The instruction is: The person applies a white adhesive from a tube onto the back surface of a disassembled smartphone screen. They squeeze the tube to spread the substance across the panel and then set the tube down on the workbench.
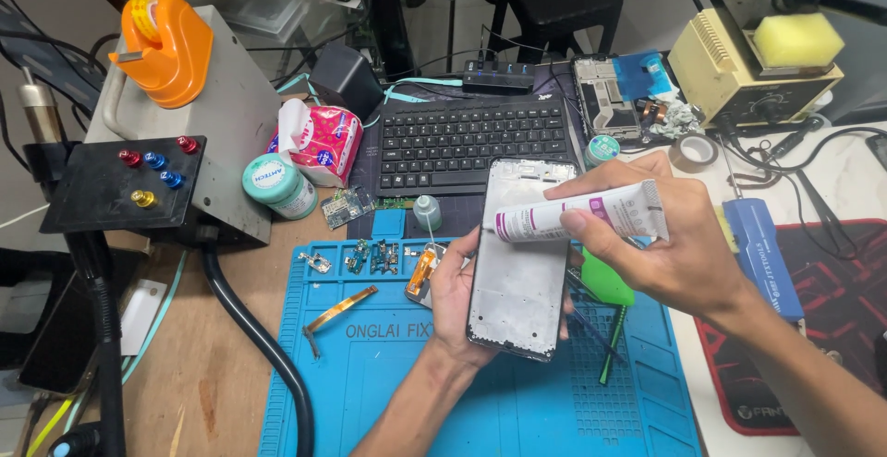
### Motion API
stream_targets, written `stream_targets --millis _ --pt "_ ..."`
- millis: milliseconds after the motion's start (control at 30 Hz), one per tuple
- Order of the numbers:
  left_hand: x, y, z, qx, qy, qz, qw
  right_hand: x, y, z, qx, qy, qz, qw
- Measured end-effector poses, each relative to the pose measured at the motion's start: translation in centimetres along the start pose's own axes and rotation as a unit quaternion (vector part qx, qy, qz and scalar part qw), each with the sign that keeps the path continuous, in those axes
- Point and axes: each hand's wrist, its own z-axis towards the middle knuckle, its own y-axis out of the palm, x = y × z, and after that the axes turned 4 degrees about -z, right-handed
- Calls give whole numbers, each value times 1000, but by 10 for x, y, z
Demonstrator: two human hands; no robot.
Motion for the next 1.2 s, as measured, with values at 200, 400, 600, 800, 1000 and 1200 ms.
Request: stream_targets --millis 200,400,600,800,1000,1200 --pt "-1 4 0 -1 10 9 1000 4 1 -2 30 14 -15 999" --pt "-3 7 3 -3 10 10 1000 -11 -6 1 118 116 166 972" --pt "-1 14 10 107 76 129 983 27 -10 -10 146 163 340 915" --pt "0 18 19 145 85 382 909 57 -15 -47 131 251 442 851" --pt "-35 38 19 102 8 496 862 96 -4 -83 131 276 509 805" --pt "-50 48 3 99 -52 611 784 89 -3 -91 113 240 472 841"
